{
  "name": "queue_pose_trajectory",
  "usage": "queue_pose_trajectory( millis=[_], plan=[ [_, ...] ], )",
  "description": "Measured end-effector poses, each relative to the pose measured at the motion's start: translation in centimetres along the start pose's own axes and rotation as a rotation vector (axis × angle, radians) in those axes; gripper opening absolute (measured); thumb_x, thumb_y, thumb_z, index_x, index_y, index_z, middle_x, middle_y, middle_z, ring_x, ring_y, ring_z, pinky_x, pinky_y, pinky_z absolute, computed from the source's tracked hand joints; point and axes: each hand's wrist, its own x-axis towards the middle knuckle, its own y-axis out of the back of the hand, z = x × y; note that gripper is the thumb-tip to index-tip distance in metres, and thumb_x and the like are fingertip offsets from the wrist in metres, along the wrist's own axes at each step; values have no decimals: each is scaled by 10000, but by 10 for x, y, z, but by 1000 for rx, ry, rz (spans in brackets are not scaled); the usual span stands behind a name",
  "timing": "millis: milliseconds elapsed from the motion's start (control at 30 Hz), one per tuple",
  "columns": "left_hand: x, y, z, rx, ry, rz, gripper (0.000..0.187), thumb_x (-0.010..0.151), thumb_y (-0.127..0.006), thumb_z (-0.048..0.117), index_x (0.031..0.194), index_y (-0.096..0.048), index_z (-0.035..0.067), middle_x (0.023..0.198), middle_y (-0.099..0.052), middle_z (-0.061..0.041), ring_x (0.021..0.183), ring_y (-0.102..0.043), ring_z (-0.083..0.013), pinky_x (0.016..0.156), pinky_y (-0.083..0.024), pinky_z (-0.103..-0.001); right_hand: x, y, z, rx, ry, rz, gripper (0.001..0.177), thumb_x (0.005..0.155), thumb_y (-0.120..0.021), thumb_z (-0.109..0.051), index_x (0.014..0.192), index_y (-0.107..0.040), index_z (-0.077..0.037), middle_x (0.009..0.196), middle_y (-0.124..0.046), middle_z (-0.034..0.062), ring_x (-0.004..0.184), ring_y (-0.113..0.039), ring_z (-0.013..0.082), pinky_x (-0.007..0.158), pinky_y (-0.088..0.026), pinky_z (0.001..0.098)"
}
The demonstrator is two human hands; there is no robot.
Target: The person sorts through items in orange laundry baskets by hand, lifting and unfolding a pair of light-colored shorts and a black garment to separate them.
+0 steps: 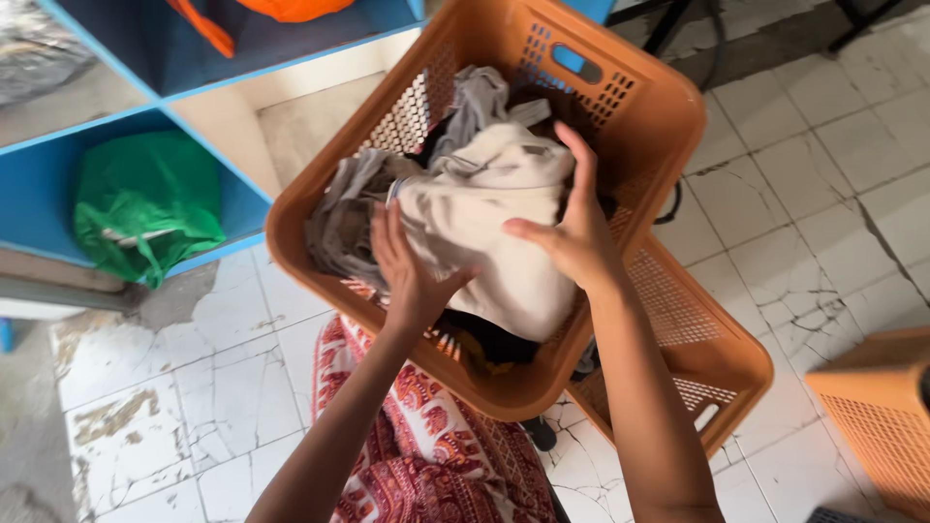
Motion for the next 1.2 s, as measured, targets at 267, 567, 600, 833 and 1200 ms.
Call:
queue_pose_trajectory(
  millis=[267,567,600,833,1200],
  plan=[
    [43,57,38,-527,-141,-272,1447,550,-1012,317,1601,-66,12,1620,-238,-227,1442,-424,-328,1120,-456,-464,-17,17,-113,-232,171,-436,1123,725,-957,-115,1600,-254,-95,1677,-328,135,1571,-375,310,1222,-482,420],
    [31,23,77,-965,-163,-615,471,839,-821,3,1289,-686,-27,1133,-778,-96,999,-718,-146,934,-587,-313,-75,92,-46,-215,74,-379,897,682,-923,-267,1436,-498,-32,1505,-480,175,1349,-552,313,1114,-479,422],
    [34,21,80,-1001,-165,-626,483,839,-816,-12,1303,-685,-26,1160,-775,-99,1024,-717,-141,955,-589,-309,-86,98,-37,-243,37,-390,807,722,-901,-265,1400,-539,-18,1428,-561,166,1272,-607,290,1073,-505,398],
    [69,0,145,-453,-501,-386,695,715,-952,144,1343,-661,87,1235,-727,-93,1159,-649,-252,1078,-451,-439,-146,147,-35,-440,-283,-172,377,919,-768,-274,1168,-709,2,1023,-792,121,873,-764,165,825,-601,304],
    [22,-42,137,-165,-339,-516,736,889,-826,249,1512,-458,113,1505,-523,-166,1394,-487,-372,1170,-347,-551,-269,201,-34,-307,-462,729,454,988,-737,-222,1335,-595,35,1205,-683,11,1018,-617,107,941,-495,256]
  ],
)
